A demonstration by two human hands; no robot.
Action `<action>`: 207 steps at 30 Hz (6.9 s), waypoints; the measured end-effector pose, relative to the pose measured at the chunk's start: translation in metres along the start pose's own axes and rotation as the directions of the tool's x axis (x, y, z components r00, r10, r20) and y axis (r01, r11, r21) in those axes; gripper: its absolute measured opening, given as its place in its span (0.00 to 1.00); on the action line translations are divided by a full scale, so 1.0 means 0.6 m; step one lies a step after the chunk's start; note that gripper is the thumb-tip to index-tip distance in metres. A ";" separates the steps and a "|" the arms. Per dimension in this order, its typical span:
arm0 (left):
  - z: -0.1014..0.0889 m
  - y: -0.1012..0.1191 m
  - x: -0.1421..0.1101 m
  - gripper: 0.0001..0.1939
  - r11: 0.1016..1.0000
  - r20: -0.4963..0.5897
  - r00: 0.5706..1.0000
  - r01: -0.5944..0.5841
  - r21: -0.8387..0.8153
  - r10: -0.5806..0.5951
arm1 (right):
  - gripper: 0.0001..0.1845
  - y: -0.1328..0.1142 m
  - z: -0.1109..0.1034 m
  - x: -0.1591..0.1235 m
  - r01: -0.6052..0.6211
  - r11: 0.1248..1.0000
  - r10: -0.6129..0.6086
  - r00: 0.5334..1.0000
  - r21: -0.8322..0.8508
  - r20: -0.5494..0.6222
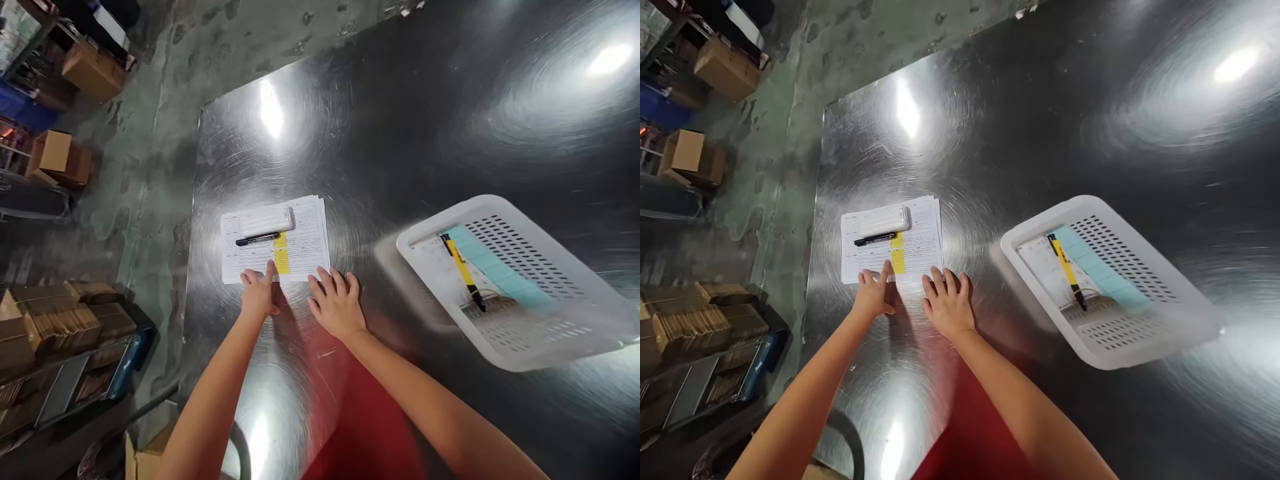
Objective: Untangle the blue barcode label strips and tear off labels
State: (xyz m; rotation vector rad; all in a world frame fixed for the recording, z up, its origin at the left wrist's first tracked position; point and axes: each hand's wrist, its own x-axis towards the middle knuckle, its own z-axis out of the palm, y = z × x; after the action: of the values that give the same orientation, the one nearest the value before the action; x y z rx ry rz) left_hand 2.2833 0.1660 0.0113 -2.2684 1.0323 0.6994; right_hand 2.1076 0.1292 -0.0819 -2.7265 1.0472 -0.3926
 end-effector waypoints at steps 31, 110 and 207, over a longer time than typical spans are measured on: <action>0.014 0.006 0.005 0.69 0.988 -0.053 0.998 0.017 -0.153 -0.025 | 0.35 -0.003 -0.045 0.294 0.005 0.984 -0.034 0.987 0.179 0.159; 0.000 0.009 -0.002 0.66 0.980 -0.021 0.999 0.037 -0.194 -0.041 | 0.40 0.113 0.019 0.230 -0.182 0.983 0.184 0.974 0.032 -0.130; 0.001 -0.014 0.000 0.67 0.986 -0.031 0.999 -0.019 -0.167 0.014 | 0.39 0.110 0.012 0.231 -0.178 0.983 0.182 0.978 0.045 -0.100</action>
State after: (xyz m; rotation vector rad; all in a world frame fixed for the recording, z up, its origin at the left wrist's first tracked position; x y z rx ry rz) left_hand 2.2899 0.1711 0.0130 -2.4223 1.0420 0.7884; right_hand 2.1678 -0.0122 -0.0825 -2.5767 1.2887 -0.5222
